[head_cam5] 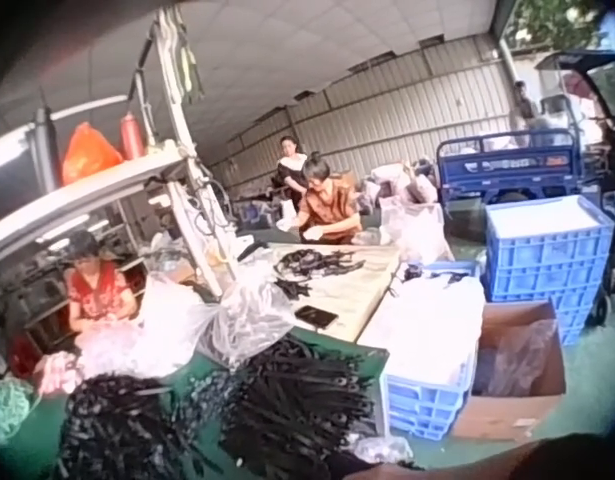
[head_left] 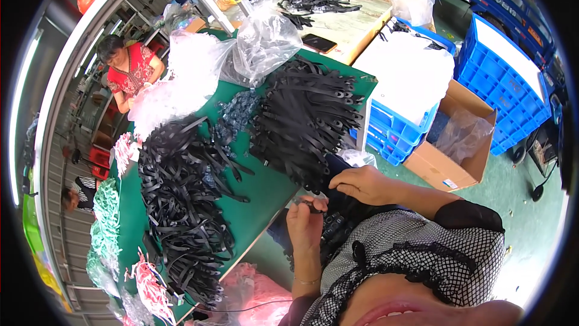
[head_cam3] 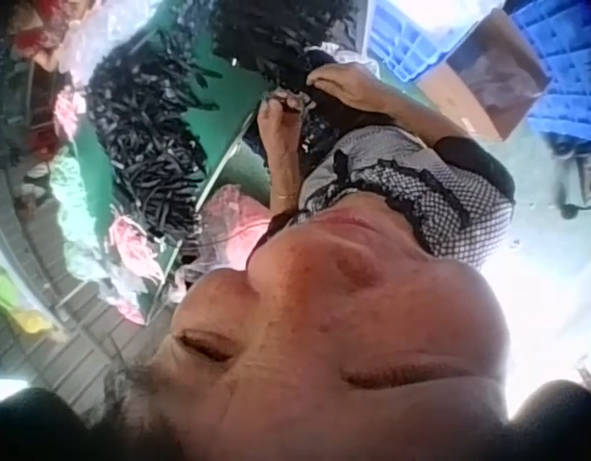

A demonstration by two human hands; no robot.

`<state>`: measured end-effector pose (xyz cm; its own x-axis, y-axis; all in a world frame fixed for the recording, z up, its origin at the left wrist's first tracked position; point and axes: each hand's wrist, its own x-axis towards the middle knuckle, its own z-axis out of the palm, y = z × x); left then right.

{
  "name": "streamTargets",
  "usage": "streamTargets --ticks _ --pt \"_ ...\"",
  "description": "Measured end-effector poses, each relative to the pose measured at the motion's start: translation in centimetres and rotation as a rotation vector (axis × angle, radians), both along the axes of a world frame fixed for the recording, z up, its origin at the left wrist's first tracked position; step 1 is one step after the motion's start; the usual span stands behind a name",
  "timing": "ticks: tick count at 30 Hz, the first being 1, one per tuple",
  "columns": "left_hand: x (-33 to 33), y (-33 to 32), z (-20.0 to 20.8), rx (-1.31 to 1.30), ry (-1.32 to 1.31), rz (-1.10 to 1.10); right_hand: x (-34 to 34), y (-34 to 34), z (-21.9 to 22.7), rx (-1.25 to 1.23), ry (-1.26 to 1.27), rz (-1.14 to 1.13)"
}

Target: The person attaches plastic buckles to straps by hand, packs the assembled straps into a plastic bag, and attaches buckles to more straps.

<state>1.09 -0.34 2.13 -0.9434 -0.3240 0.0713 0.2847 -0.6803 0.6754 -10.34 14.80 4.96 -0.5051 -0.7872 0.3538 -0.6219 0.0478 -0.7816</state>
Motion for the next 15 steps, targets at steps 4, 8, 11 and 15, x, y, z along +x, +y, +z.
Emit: streamTargets --ticks 4,8,11,15 --pt "-0.7 0.4 0.4 -0.163 -0.179 -0.010 0.3 -0.5 -0.6 0.091 0.296 0.027" --pt "-1.5 1.5 0.7 -0.837 -0.233 0.166 0.4 -0.8 -1.3 0.152 0.333 -0.012" --pt "-1.6 1.6 0.7 -0.831 -0.300 0.136 -0.3 -0.3 -1.2 0.192 0.294 0.032" --pt "-0.9 1.3 0.2 -0.613 -0.301 0.097 -1.5 0.6 -1.8 0.019 -0.274 0.287"
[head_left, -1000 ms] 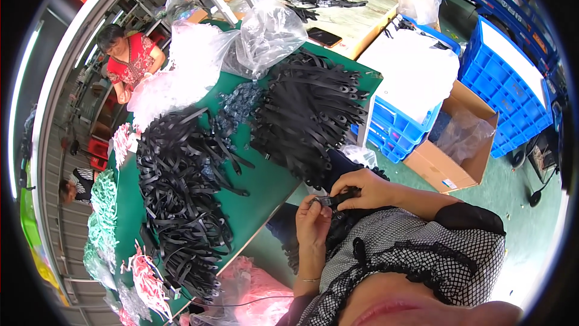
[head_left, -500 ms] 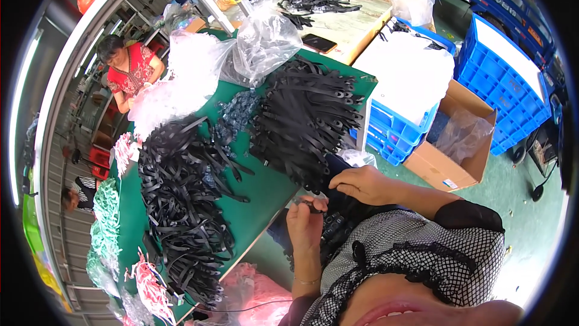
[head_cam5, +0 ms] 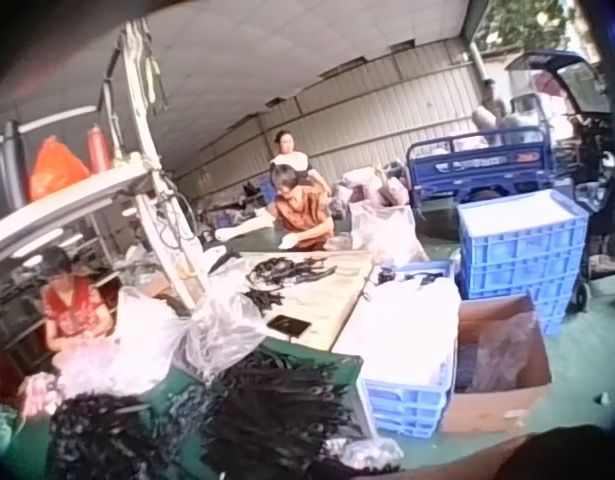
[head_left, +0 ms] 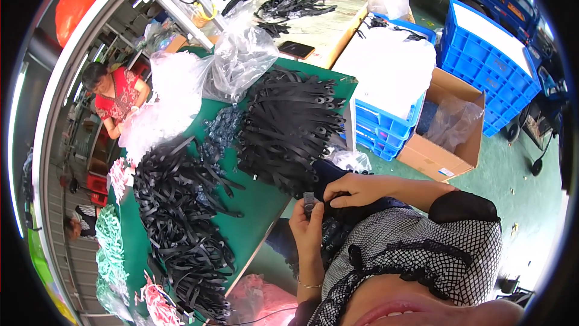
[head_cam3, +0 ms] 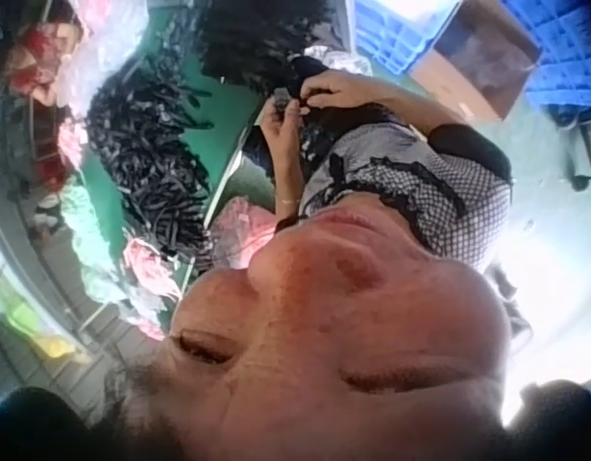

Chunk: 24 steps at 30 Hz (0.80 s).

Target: The person attaches plastic buckles to straps by hand, packs the assembled straps into a plastic bag, and attaches buckles to more straps.

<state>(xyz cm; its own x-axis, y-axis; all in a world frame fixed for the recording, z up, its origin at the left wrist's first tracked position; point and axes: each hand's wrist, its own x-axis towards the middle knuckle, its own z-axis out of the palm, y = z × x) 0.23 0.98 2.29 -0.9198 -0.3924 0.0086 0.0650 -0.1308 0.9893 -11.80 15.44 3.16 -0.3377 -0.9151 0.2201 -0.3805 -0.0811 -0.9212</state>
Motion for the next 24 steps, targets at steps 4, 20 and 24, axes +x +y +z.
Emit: streamTargets --ticks 4,20,24 --pt "-0.3 0.4 0.2 0.133 0.037 0.021 0.1 0.2 -0.3 0.060 -0.261 -0.015" --pt "-2.0 1.1 0.0 0.152 0.020 -0.018 -7.6 3.2 2.0 -0.107 0.220 -0.276" --pt "-2.8 0.5 0.8 0.053 0.017 0.068 -23.7 10.5 2.9 -0.264 0.091 -0.733"
